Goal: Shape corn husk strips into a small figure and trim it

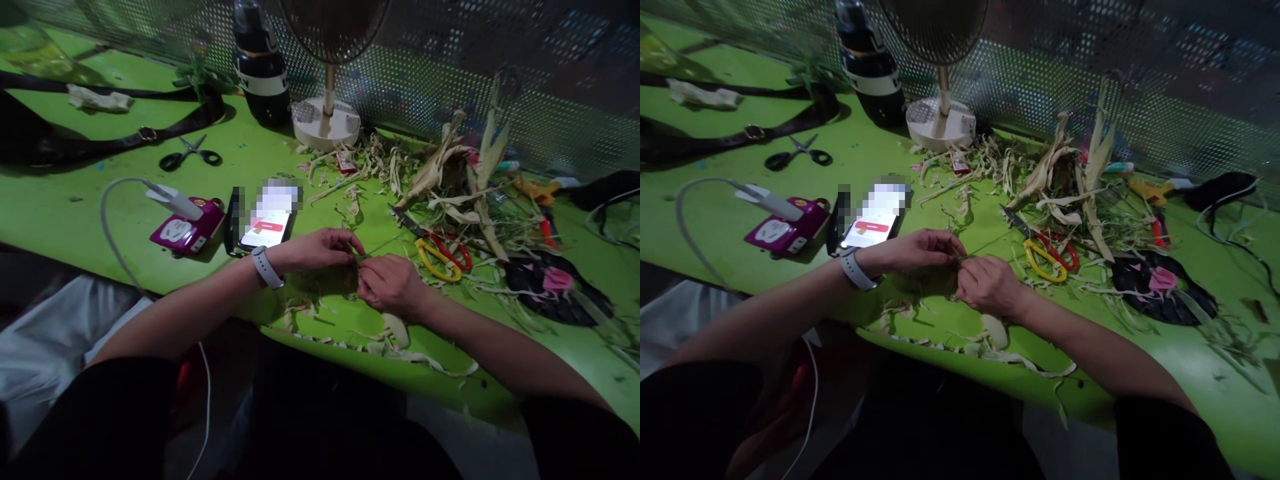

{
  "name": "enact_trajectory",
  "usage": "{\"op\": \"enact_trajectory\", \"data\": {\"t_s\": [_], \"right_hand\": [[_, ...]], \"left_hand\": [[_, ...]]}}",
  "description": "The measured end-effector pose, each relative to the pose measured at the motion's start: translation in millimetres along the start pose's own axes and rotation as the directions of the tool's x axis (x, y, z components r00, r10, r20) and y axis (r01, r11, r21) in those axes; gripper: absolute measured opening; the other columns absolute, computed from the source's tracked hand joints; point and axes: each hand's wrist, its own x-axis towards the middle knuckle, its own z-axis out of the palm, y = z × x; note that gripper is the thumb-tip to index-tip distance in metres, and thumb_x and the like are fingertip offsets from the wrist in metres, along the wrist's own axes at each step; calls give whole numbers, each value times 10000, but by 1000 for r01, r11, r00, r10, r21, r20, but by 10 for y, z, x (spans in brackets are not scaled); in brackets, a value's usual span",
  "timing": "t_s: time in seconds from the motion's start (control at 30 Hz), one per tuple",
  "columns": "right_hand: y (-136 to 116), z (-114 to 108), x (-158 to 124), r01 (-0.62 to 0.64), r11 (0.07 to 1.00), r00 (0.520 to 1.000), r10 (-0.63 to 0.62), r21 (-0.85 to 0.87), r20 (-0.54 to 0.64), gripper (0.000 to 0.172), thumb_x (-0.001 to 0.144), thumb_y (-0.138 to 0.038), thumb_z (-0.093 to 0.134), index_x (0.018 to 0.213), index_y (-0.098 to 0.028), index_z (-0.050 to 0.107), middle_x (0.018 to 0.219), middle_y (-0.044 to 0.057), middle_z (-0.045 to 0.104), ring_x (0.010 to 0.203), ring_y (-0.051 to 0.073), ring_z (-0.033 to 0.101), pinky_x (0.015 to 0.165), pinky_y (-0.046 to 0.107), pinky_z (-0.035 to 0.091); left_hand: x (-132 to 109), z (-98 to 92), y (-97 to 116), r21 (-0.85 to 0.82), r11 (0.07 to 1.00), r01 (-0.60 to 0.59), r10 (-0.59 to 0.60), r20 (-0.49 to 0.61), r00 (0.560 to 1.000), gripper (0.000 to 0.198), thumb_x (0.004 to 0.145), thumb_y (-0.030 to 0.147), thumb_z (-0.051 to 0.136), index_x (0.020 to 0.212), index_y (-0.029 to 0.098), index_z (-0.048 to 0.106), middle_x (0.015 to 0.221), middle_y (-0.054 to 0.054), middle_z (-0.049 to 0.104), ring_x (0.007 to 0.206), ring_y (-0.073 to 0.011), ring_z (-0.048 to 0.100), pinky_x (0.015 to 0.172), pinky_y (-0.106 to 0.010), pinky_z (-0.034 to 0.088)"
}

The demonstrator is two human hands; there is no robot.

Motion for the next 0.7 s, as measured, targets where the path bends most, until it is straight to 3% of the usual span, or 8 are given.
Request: {"op": "enact_trajectory", "data": {"t_s": [0.17,0.37,0.57,0.7], "right_hand": [[-12,0,-7,28,999,999,-27,-18,27,212,861,-202,501,665,-167,574,647,40,590,621,155,478,579,304,327],[-30,-9,7,43,998,999,-42,-39,33,215,859,-199,498,657,-170,564,624,32,569,605,159,458,570,307,314],[-35,-20,20,61,998,998,-60,-29,29,204,848,-191,506,652,-171,560,620,33,566,615,160,464,574,309,308],[-42,-22,25,74,997,997,-73,-31,25,220,853,-205,504,639,-178,548,611,31,556,611,163,451,577,310,303]], "left_hand": [[-13,-3,-11,-17,1000,19,-20,-9,1000,354,802,208,618,1146,164,543,804,7,661,724,-88,591,702,-229,437],[5,-22,-25,-19,997,72,-73,-8,997,302,778,215,616,1061,121,567,857,-24,666,751,-98,601,729,-249,436],[11,-32,31,110,988,113,-112,-15,994,244,770,250,623,964,109,671,830,-26,680,699,-96,572,680,-232,425],[18,-11,73,65,985,161,-157,-58,986,156,757,218,618,866,115,660,751,4,648,634,-71,529,618,-207,395]]}}
